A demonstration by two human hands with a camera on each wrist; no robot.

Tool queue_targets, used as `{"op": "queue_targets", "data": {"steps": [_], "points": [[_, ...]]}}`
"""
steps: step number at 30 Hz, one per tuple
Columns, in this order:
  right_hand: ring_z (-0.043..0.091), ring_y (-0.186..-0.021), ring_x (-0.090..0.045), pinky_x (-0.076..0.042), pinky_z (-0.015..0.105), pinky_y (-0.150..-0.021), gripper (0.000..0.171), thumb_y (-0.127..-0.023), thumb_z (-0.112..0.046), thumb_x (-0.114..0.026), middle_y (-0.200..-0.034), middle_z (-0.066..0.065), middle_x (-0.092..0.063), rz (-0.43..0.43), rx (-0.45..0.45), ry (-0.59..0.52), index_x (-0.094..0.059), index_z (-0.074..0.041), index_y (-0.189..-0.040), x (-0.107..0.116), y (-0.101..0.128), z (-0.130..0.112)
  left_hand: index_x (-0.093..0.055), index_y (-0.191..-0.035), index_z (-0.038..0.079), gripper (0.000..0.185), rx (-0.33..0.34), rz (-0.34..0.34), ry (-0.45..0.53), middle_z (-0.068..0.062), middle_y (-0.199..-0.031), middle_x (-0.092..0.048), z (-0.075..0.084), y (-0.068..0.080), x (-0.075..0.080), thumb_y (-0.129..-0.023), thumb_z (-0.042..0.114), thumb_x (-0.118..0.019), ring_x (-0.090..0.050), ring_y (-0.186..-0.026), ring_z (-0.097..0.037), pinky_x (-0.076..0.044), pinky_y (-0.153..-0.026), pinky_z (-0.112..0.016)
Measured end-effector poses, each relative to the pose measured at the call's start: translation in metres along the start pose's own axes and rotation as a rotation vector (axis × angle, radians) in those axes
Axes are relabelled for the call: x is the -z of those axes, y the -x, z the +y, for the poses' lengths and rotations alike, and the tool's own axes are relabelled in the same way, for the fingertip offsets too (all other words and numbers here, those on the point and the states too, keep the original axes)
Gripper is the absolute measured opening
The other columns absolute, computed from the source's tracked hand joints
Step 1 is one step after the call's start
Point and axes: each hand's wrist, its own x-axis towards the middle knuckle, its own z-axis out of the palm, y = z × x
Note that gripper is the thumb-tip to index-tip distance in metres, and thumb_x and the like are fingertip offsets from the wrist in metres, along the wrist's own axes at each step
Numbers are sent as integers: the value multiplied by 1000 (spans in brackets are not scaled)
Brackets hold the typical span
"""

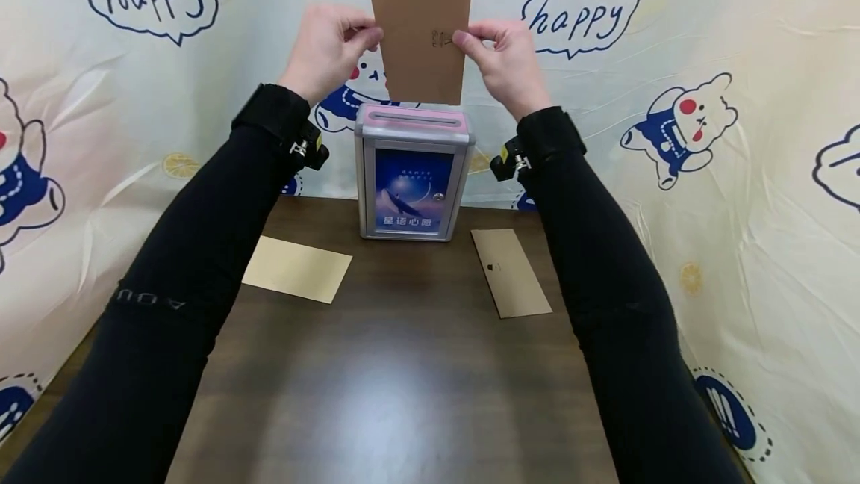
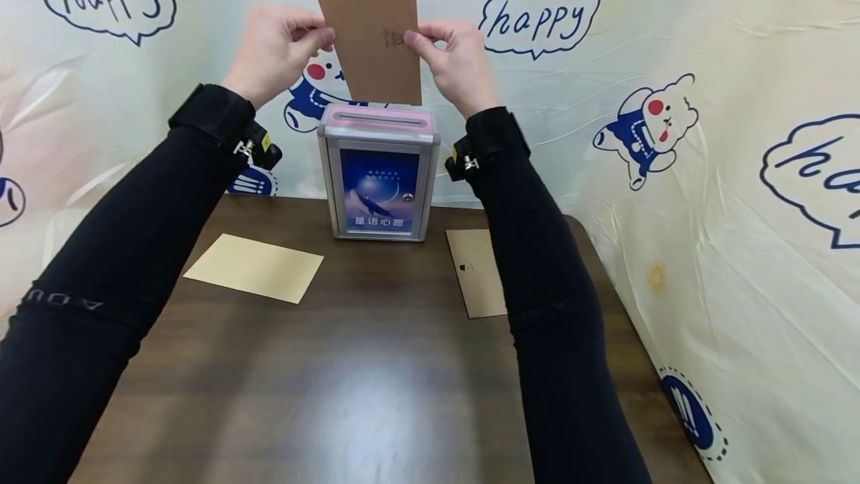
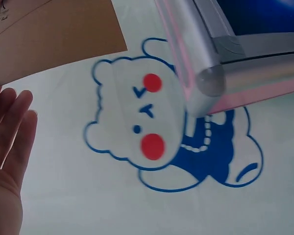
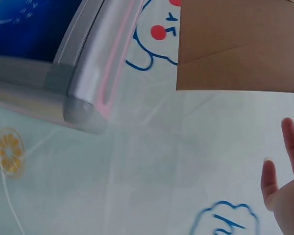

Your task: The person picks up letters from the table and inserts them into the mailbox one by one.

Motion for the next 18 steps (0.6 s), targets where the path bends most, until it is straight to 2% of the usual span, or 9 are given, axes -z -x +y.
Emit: {"op": "queue_targets", "data": {"steps": [4,6,8,12,14,18], "points": [[7,-111,-52,-37,20,-100,28,-97,-31,-66,-110,1,-71,33,7,0,-77,-12,-114,-12,-7,13,-76,-112,7,31,5,17,-3,-10,-109,-76,-9,-1,-8,-104,28,-54,-58,-69,-5,-47,-73,-15],[5,-107,-51,-38,20,-98,28,-96,-31,-68,-107,0,-70,48,13,9,-78,-12,-113,-16,-9,18,-76,-113,8,31,22,14,-8,-10,-110,-76,-12,-2,-12,-104,29,-54,-56,-67,-7,-45,-69,-15],[4,-105,-51,-38,19,-96,27,-96,-30,-69,-105,-1,-71,57,11,4,-78,-11,-112,-19,-10,24,-75,-116,10,32,35,2,-27,-9,-113,-75,-14,-3,-15,-104,30,-54,-61,-76,-8,-47,-73,-16],[5,-104,-53,-39,20,-96,25,-96,-28,-70,-104,0,-73,67,20,-7,-79,-9,-110,-24,-10,36,-75,-117,10,32,47,-38,-47,-8,-119,-75,-19,-5,-21,-104,29,-54,-66,-101,-15,-51,-89,-24],[5,-105,-54,-40,20,-97,25,-96,-28,-70,-105,0,-73,66,18,-11,-79,-9,-109,-27,-10,43,-76,-117,10,30,49,-51,-55,-9,-118,-75,-22,-5,-25,-104,28,-55,-66,-104,-19,-50,-93,-28],[6,-108,-55,-41,21,-99,26,-96,-29,-70,-108,2,-73,49,-21,-37,-79,-9,-109,-36,-8,55,-76,-116,9,29,53,-70,-78,-10,-116,-74,-31,-1,-33,-104,27,-57,-63,-103,-22,-46,-91,-32]]}}
